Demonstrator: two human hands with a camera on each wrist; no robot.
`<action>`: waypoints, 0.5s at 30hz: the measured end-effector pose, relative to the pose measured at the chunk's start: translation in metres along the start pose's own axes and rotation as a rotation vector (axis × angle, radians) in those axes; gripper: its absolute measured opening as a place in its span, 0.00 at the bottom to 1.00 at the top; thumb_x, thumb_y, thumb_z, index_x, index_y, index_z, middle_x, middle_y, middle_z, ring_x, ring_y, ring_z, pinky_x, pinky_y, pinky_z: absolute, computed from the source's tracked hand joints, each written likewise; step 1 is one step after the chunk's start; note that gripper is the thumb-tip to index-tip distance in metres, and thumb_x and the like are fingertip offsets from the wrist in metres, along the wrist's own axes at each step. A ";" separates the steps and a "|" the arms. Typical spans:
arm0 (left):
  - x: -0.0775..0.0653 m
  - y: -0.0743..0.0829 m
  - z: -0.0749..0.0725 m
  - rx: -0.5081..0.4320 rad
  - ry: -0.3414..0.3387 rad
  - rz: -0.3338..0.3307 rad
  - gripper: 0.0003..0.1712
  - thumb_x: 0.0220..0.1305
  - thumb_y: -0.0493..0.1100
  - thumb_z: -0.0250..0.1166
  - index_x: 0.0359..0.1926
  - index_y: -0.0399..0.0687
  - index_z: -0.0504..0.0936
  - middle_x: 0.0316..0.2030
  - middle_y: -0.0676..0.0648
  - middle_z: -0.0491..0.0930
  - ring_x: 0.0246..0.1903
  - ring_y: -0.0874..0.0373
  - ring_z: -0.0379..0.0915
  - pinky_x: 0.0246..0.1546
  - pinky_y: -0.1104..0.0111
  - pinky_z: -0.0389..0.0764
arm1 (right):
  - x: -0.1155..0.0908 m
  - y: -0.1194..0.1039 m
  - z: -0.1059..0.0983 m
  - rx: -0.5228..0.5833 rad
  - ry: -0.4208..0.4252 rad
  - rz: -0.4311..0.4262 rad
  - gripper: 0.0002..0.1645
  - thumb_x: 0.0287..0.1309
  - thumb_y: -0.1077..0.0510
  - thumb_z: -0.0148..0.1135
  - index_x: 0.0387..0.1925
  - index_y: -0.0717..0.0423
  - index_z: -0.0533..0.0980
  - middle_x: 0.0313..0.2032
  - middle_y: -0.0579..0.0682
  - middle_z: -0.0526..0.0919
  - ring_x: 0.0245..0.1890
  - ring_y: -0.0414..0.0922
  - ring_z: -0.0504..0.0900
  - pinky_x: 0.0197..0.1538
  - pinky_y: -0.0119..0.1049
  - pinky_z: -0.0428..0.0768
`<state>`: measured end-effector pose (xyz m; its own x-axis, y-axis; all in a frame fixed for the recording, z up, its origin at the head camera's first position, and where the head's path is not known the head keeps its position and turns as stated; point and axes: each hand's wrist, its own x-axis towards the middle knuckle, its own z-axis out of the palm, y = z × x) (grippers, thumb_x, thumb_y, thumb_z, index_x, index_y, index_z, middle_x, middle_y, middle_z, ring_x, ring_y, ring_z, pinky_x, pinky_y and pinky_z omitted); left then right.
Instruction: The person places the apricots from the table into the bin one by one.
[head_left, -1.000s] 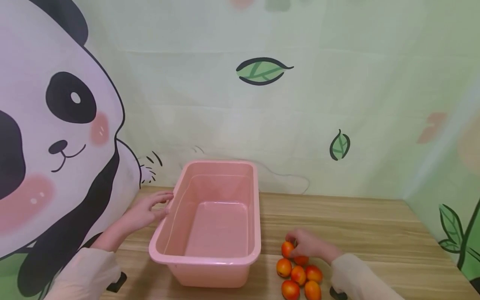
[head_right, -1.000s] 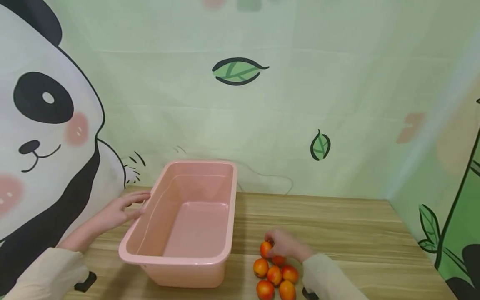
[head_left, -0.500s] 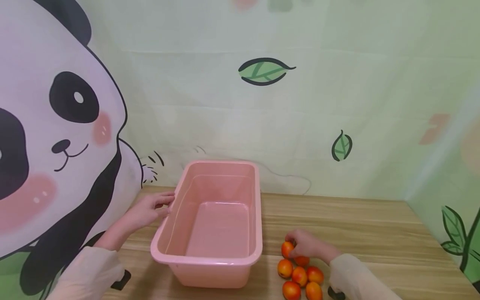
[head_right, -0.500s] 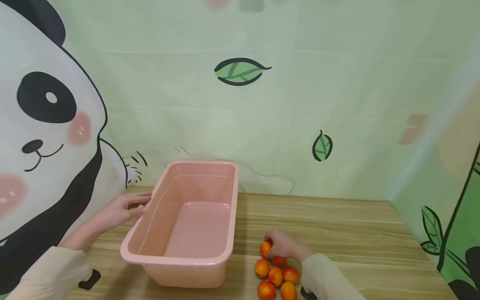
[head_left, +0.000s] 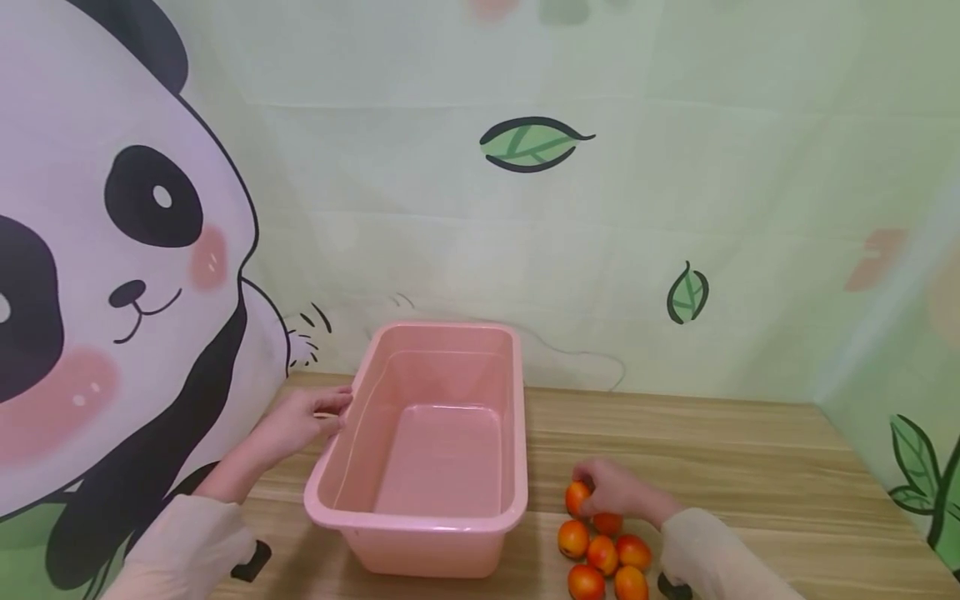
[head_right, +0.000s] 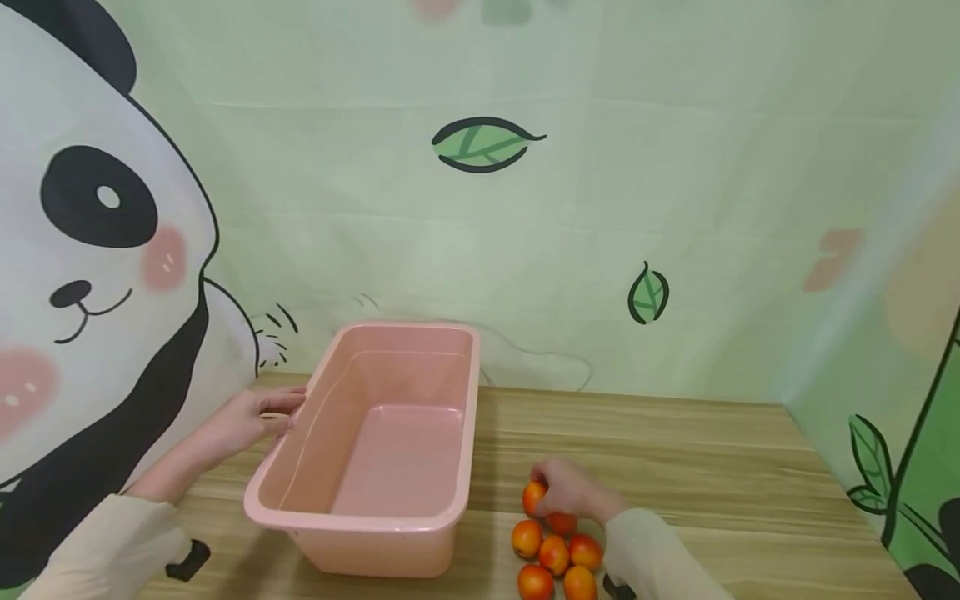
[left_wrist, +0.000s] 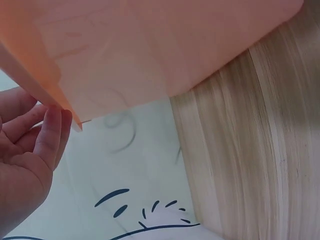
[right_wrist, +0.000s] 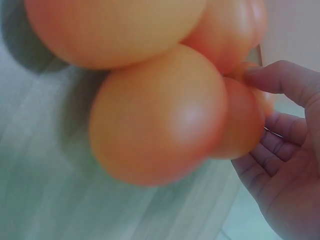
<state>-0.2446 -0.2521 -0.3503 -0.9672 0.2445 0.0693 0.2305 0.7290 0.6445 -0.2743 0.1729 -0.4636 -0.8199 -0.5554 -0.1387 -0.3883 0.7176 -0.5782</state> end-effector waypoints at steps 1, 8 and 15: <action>0.000 0.001 0.000 -0.002 -0.001 -0.005 0.22 0.57 0.37 0.57 0.53 0.32 0.71 0.57 0.37 0.66 0.55 0.42 0.65 0.48 0.57 0.74 | -0.001 0.000 -0.001 0.005 0.005 -0.005 0.11 0.38 0.62 0.65 0.28 0.57 0.74 0.23 0.45 0.73 0.24 0.41 0.69 0.28 0.32 0.69; -0.002 0.005 0.000 -0.042 -0.009 -0.038 0.23 0.57 0.35 0.57 0.55 0.32 0.69 0.56 0.34 0.68 0.49 0.42 0.71 0.44 0.60 0.78 | -0.002 -0.005 -0.019 -0.044 0.059 -0.103 0.11 0.34 0.63 0.64 0.26 0.58 0.73 0.20 0.45 0.71 0.21 0.39 0.66 0.24 0.28 0.67; -0.001 0.008 -0.001 -0.048 -0.035 -0.069 0.24 0.58 0.34 0.55 0.56 0.32 0.67 0.56 0.33 0.67 0.50 0.39 0.70 0.44 0.57 0.77 | -0.004 -0.012 -0.033 -0.052 0.053 -0.132 0.13 0.32 0.64 0.64 0.28 0.59 0.73 0.22 0.45 0.72 0.22 0.38 0.67 0.25 0.27 0.69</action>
<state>-0.2422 -0.2467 -0.3448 -0.9761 0.2175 -0.0027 0.1572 0.7139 0.6823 -0.2805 0.1806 -0.4292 -0.7808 -0.6245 -0.0206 -0.5144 0.6612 -0.5460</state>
